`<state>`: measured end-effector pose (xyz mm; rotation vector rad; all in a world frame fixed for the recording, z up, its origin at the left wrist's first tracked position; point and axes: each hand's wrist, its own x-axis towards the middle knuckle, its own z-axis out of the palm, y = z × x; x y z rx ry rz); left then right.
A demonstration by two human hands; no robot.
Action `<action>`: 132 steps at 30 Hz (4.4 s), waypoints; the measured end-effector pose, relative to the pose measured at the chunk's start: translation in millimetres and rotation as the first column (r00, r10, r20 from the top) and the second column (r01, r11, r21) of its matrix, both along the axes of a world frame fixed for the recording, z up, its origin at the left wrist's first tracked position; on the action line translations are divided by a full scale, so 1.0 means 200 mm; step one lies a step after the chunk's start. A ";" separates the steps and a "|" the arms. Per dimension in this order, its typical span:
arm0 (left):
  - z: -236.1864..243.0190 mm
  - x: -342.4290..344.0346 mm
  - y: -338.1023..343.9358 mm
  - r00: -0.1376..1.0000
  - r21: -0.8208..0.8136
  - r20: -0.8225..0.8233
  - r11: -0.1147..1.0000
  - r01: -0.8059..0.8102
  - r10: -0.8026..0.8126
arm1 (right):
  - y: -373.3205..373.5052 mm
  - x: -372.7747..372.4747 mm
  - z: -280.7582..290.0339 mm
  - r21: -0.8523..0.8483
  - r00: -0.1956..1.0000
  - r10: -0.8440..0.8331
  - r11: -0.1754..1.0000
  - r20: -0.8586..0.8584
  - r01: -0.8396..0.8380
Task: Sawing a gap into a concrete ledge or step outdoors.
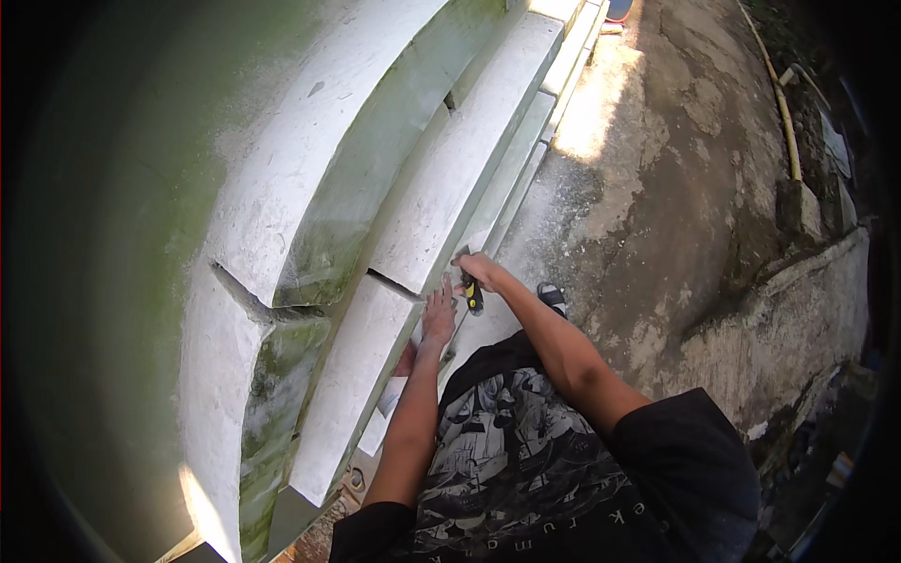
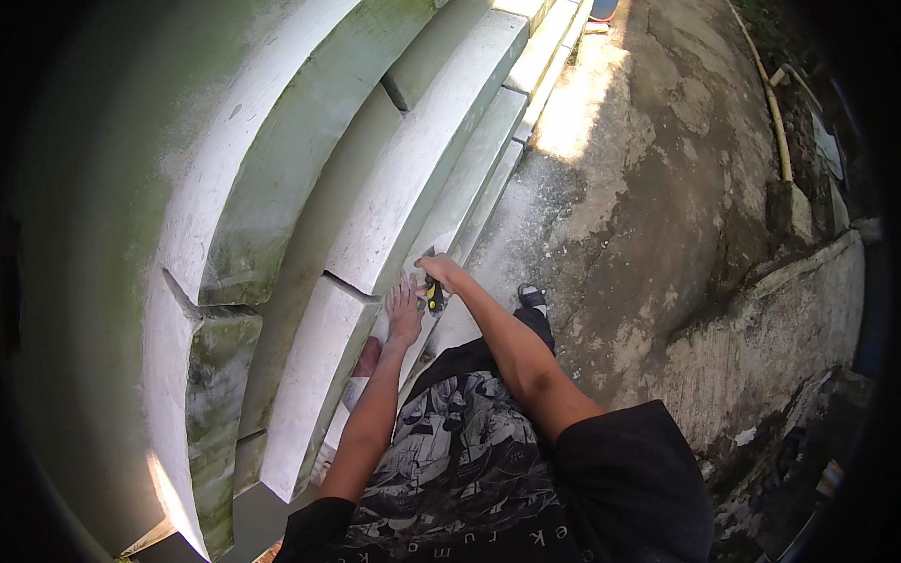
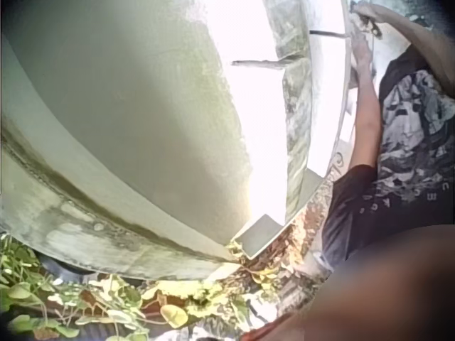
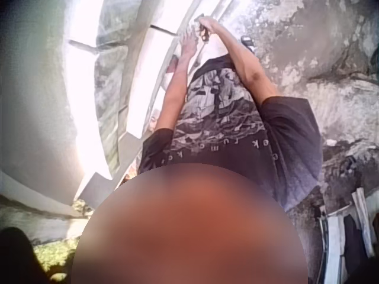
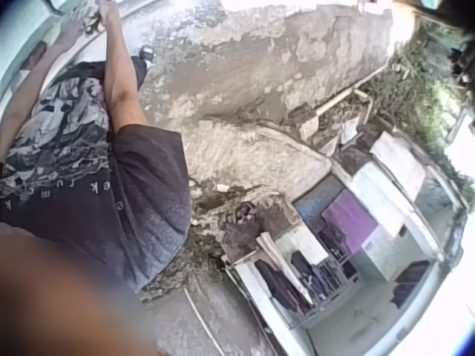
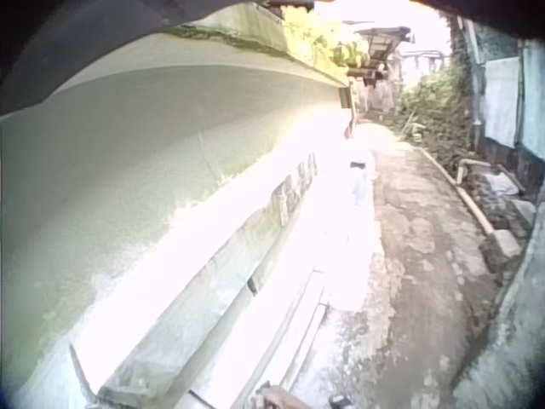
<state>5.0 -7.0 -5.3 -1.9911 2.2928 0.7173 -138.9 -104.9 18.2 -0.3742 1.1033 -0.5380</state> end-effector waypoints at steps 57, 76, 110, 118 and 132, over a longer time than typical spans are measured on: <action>0.04 0.07 0.15 0.999 0.116 0.000 0.992 -0.052 0.052 | 0.17 -0.09 0.04 -0.336 0.401 0.031 0.491 -0.915 -0.804; 0.04 0.02 0.10 0.994 0.177 0.105 0.984 -0.003 -0.015 | 0.15 0.03 -0.03 -0.245 0.422 0.145 0.631 -0.895 -0.736; 0.06 0.04 0.11 0.997 0.150 0.074 0.989 0.020 -0.032 | 0.10 -0.02 0.02 -0.310 0.455 0.133 0.565 -0.881 -0.765; 0.00 0.07 0.13 0.997 0.121 0.076 0.993 -0.009 -0.001 | 0.16 -0.26 0.04 -0.403 0.668 0.319 0.598 -0.672 -0.692; 0.00 0.06 0.14 0.996 0.106 0.092 0.994 0.001 -0.011 | 0.20 -0.10 0.04 -0.322 0.808 0.186 0.850 -0.558 -0.418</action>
